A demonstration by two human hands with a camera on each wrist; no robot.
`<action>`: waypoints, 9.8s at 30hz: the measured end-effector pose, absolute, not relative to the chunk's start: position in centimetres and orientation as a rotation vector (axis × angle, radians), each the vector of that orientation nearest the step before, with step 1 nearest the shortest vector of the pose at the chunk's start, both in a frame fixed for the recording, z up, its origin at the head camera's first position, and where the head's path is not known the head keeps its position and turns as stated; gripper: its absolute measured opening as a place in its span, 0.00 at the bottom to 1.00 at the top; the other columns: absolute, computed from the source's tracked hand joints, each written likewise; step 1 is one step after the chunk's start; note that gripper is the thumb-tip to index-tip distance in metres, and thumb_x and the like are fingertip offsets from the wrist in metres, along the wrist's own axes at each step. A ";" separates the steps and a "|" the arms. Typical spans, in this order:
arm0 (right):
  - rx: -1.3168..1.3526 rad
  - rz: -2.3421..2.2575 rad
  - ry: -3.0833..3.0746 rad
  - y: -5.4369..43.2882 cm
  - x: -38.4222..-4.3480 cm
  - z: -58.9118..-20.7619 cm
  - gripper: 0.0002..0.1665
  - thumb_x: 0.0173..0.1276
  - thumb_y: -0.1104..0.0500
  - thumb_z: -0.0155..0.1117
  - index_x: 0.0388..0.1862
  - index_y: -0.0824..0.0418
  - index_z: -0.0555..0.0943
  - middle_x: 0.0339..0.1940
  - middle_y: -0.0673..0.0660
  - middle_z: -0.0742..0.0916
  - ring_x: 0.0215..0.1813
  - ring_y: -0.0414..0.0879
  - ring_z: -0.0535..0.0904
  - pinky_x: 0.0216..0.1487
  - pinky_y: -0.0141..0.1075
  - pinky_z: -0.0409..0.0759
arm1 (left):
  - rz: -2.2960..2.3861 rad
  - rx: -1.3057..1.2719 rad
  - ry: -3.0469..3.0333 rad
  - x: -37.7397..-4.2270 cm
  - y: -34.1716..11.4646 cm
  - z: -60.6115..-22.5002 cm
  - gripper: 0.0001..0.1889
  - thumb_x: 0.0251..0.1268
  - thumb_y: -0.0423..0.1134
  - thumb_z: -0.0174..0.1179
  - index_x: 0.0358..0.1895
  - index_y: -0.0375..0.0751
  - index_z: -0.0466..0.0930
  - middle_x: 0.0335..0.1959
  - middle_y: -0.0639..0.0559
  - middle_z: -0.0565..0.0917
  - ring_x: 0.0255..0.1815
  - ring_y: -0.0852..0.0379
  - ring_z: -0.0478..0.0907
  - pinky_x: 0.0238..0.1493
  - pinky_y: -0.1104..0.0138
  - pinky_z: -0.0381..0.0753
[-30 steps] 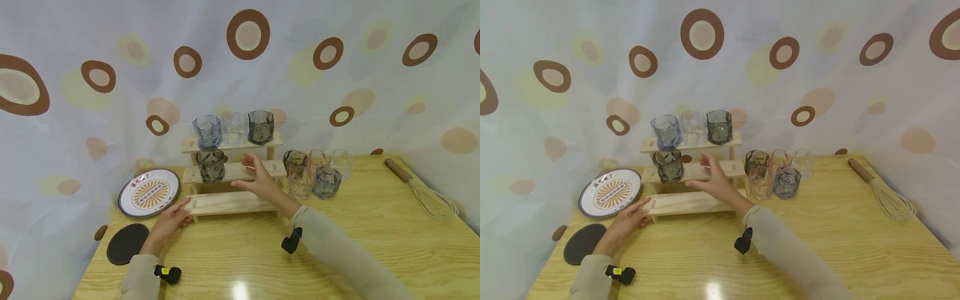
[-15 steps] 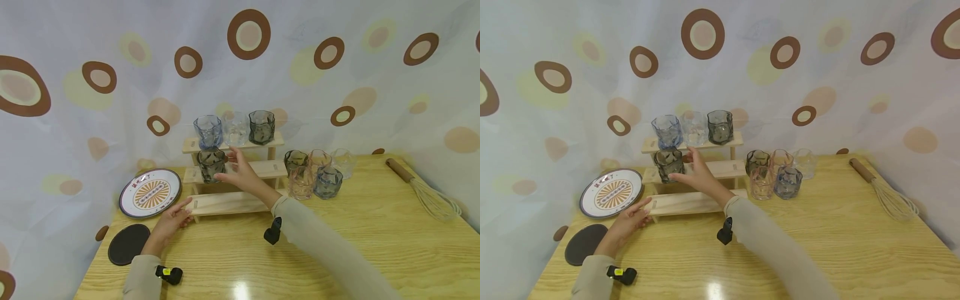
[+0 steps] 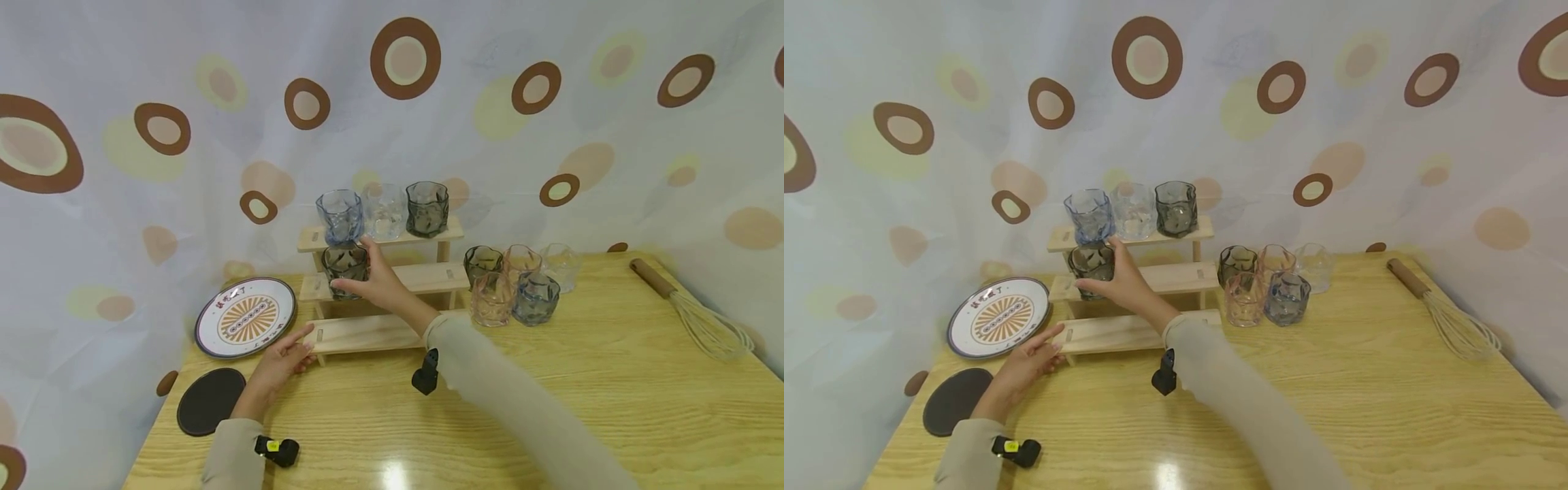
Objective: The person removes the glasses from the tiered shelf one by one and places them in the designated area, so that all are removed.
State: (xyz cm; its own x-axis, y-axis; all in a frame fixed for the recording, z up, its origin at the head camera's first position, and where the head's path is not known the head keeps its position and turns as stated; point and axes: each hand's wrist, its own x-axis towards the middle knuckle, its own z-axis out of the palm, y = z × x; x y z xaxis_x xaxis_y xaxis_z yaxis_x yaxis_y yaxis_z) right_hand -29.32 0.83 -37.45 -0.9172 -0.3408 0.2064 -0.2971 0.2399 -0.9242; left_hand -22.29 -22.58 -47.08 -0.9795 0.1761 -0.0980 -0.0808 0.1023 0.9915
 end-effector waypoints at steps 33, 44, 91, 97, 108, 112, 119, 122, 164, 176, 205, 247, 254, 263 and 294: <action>-0.651 -1.919 2.518 2.8 -28.6 -38.6 0.46 0.60 0.51 0.70 0.73 0.58 0.59 0.61 0.58 0.73 0.61 0.52 0.71 0.61 0.46 0.70 | 1.959 0.038 2.171 -22.3 -22.4 -46.9 0.27 0.70 0.35 0.54 0.71 0.38 0.61 0.29 0.57 0.80 0.33 0.64 0.78 0.34 0.72 0.75; -0.676 -1.878 2.621 7.3 -26.9 -38.8 0.44 0.59 0.55 0.71 0.71 0.59 0.61 0.60 0.61 0.74 0.61 0.55 0.72 0.59 0.48 0.72 | 1.966 0.019 2.185 -22.3 -22.4 -47.0 0.27 0.70 0.36 0.54 0.71 0.38 0.62 0.30 0.58 0.81 0.33 0.64 0.78 0.33 0.72 0.75; 0.218 -1.989 3.022 33.8 -22.2 -39.9 0.42 0.67 0.56 0.61 0.73 0.60 0.52 0.51 0.41 0.69 0.52 0.37 0.67 0.42 0.18 0.66 | 1.929 0.048 2.172 -22.1 -22.4 -46.8 0.27 0.71 0.36 0.53 0.71 0.40 0.61 0.30 0.56 0.81 0.34 0.63 0.78 0.35 0.72 0.74; 0.322 -1.900 3.015 34.8 -22.7 -41.5 0.45 0.67 0.50 0.60 0.74 0.63 0.48 0.56 0.48 0.66 0.58 0.47 0.64 0.43 0.20 0.66 | 1.951 0.064 2.159 -22.3 -22.5 -46.9 0.28 0.70 0.35 0.54 0.71 0.37 0.60 0.29 0.57 0.80 0.34 0.64 0.78 0.34 0.72 0.74; 0.359 -1.926 2.954 34.8 -23.8 -44.5 0.45 0.67 0.52 0.62 0.71 0.69 0.49 0.50 0.45 0.67 0.49 0.36 0.64 0.44 0.21 0.64 | 1.952 0.050 2.166 -22.3 -22.5 -47.1 0.28 0.70 0.36 0.54 0.71 0.39 0.61 0.29 0.57 0.81 0.34 0.64 0.79 0.34 0.72 0.74; 0.353 -1.929 2.930 34.6 -24.0 -45.0 0.46 0.67 0.51 0.61 0.71 0.69 0.48 0.50 0.46 0.67 0.49 0.36 0.63 0.43 0.22 0.65 | 1.948 0.045 2.168 -22.3 -22.4 -47.0 0.27 0.70 0.36 0.54 0.71 0.39 0.61 0.30 0.57 0.81 0.34 0.64 0.78 0.34 0.72 0.74; 0.350 -1.914 2.923 34.2 -24.2 -45.8 0.45 0.67 0.50 0.61 0.69 0.70 0.48 0.51 0.50 0.66 0.55 0.49 0.62 0.43 0.22 0.64 | 1.936 0.035 2.173 -22.2 -22.4 -47.0 0.27 0.70 0.36 0.54 0.71 0.41 0.62 0.31 0.57 0.82 0.34 0.64 0.78 0.35 0.72 0.74; 0.355 -1.912 2.911 34.2 -24.3 -46.1 0.46 0.67 0.50 0.61 0.70 0.70 0.48 0.53 0.53 0.66 0.58 0.54 0.61 0.43 0.22 0.64 | 1.935 0.027 2.173 -22.2 -22.4 -47.0 0.27 0.70 0.36 0.54 0.71 0.41 0.62 0.30 0.57 0.82 0.34 0.64 0.78 0.35 0.72 0.74; 0.189 -1.940 2.880 34.8 -23.8 -43.0 0.57 0.68 0.48 0.60 0.76 0.52 0.29 0.75 0.66 0.44 0.76 0.59 0.36 0.71 0.56 0.36 | 1.921 0.015 2.188 -22.5 -22.4 -47.1 0.27 0.70 0.39 0.54 0.71 0.44 0.62 0.31 0.56 0.82 0.34 0.62 0.78 0.35 0.71 0.74; -0.054 -1.981 2.875 30.7 -27.4 -38.3 0.58 0.65 0.53 0.65 0.77 0.53 0.34 0.75 0.62 0.51 0.76 0.54 0.43 0.73 0.48 0.40 | 1.918 0.028 2.186 -22.2 -22.5 -47.2 0.28 0.70 0.39 0.54 0.71 0.43 0.62 0.31 0.56 0.82 0.35 0.62 0.78 0.35 0.71 0.74; -0.519 -1.686 2.768 15.6 -34.4 -33.3 0.62 0.60 0.46 0.69 0.77 0.54 0.36 0.74 0.62 0.54 0.74 0.56 0.50 0.71 0.50 0.51 | 1.941 0.043 2.179 -22.3 -22.6 -47.0 0.27 0.71 0.37 0.53 0.71 0.41 0.61 0.31 0.57 0.81 0.35 0.63 0.78 0.36 0.72 0.75; -0.453 -2.004 2.605 14.2 -34.2 -33.0 0.52 0.60 0.50 0.70 0.75 0.54 0.49 0.68 0.58 0.65 0.69 0.50 0.61 0.63 0.47 0.66 | 1.956 0.045 2.189 -22.3 -22.4 -47.2 0.27 0.69 0.37 0.55 0.70 0.40 0.63 0.30 0.56 0.81 0.34 0.63 0.78 0.35 0.71 0.74; -0.424 -1.991 2.641 16.3 -32.4 -33.3 0.53 0.61 0.49 0.69 0.76 0.56 0.48 0.68 0.59 0.66 0.69 0.51 0.60 0.67 0.49 0.59 | 1.944 0.038 2.196 -22.4 -22.4 -47.2 0.27 0.70 0.36 0.54 0.71 0.40 0.62 0.30 0.56 0.80 0.33 0.63 0.78 0.35 0.71 0.74; -0.461 -2.057 2.653 19.5 -29.2 -33.8 0.51 0.62 0.57 0.69 0.74 0.61 0.48 0.67 0.62 0.65 0.68 0.52 0.61 0.65 0.48 0.61 | 1.951 0.048 2.186 -22.4 -22.3 -47.1 0.28 0.70 0.37 0.55 0.71 0.39 0.61 0.29 0.56 0.81 0.33 0.63 0.77 0.35 0.71 0.75; -0.241 -2.047 2.550 23.2 -19.6 -40.9 0.49 0.60 0.65 0.68 0.69 0.65 0.47 0.67 0.63 0.58 0.68 0.56 0.54 0.54 0.23 0.65 | 1.910 0.010 2.169 -22.0 -22.4 -46.4 0.28 0.71 0.37 0.53 0.72 0.44 0.60 0.31 0.57 0.81 0.35 0.63 0.77 0.37 0.70 0.75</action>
